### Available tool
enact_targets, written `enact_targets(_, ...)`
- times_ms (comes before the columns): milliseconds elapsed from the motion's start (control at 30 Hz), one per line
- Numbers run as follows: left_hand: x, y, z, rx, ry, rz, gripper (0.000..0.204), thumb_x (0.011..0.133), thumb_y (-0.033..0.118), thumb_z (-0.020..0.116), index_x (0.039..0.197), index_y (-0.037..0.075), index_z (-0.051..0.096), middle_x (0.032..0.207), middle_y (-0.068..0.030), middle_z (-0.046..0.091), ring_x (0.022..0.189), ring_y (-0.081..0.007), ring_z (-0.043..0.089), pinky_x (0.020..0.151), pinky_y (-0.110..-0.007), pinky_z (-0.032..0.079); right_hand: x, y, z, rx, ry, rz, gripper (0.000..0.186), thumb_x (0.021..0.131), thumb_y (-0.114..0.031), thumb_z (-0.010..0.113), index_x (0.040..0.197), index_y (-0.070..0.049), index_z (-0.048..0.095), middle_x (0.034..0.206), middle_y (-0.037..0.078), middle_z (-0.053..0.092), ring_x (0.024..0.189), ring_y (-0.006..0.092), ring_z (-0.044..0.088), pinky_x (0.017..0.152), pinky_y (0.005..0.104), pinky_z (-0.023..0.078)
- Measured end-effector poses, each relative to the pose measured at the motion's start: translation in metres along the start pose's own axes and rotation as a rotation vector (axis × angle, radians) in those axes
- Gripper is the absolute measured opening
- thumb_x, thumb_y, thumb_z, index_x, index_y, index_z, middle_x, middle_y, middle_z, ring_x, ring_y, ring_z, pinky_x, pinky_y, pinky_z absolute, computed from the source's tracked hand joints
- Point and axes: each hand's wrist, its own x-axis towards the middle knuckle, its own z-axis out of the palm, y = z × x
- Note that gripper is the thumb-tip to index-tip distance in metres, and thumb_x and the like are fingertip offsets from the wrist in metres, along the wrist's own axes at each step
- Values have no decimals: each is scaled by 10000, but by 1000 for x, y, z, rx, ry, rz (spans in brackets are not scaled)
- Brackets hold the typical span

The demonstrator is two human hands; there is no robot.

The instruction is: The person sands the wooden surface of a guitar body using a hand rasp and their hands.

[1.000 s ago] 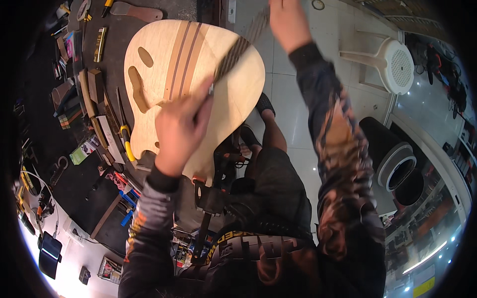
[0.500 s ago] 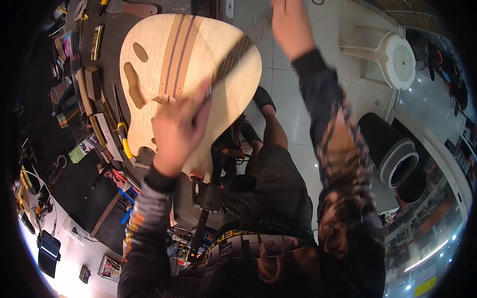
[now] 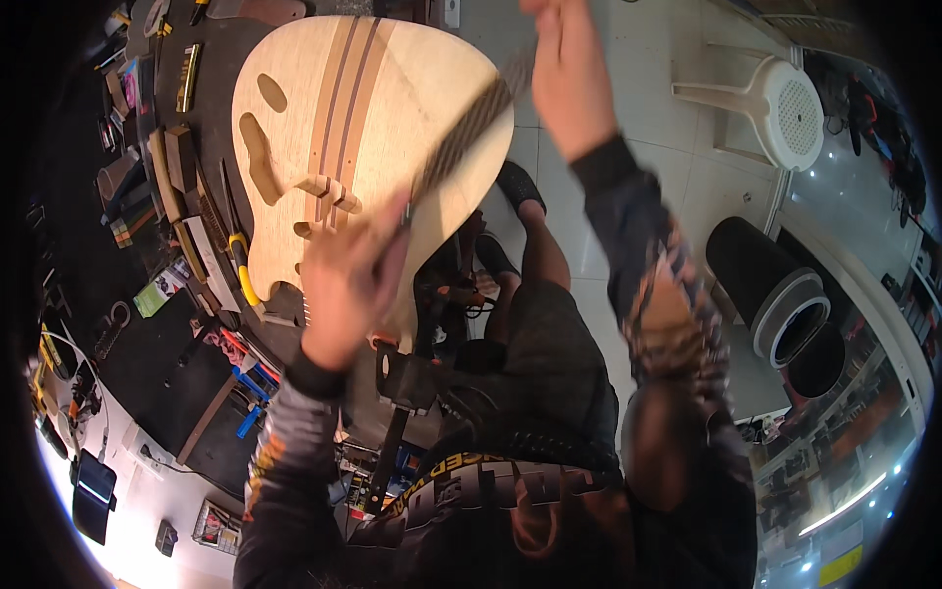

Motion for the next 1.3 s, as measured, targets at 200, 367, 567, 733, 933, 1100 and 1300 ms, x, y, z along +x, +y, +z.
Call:
enact_targets(200,39,-10,0,121,70,18,555,961,167,849,1507,178,747,709,-35,612,592,-250,573,641,-407,474,56,19,13,535,-26,-5,239,1242,-159,440,1328,-16,610,1175,74,702,1063,152,646,983,307,534)
enact_targets(367,-49,9,-17,-5,-94,-58,707,881,117,881,1563,110,693,799,-54,605,687,-252,604,655,-394,475,-47,-48,-11,412,-54,130,301,1237,-165,434,1379,4,639,1382,132,740,1282,226,688,1143,373,519)
enact_targets(567,-67,4,-16,-15,-87,-21,702,861,139,900,1536,120,711,803,-35,583,672,-257,578,658,-399,472,-60,-59,0,426,34,206,294,1227,-177,466,1350,1,665,1295,113,774,1199,230,721,1075,358,539)
enact_targets(733,-6,2,-4,53,11,8,594,896,164,883,1477,150,755,770,-39,584,656,-249,591,661,-403,469,-12,-11,9,309,75,142,284,1221,-178,464,1332,-6,660,1289,116,761,1196,232,711,1102,361,533)
enact_targets(933,44,-7,4,29,108,26,574,918,149,865,1482,175,760,739,-35,565,630,-246,562,660,-410,447,69,23,8,557,-17,79,243,1243,-165,448,1356,-11,597,1265,88,682,1198,173,648,1088,322,519)
enact_targets(1100,-57,9,-22,-62,-88,-41,639,897,119,870,1519,180,737,738,-26,543,638,-251,553,666,-413,435,-55,-52,14,376,79,194,244,1184,-110,483,1278,-25,691,1222,131,769,1240,262,713,1099,381,543)
enact_targets(1300,5,-12,-6,24,-16,39,636,908,138,862,1528,186,728,764,-18,561,665,-234,577,681,-402,442,10,-5,19,381,129,46,275,1231,-138,426,1375,17,601,1399,169,693,1368,278,651,1222,400,485)
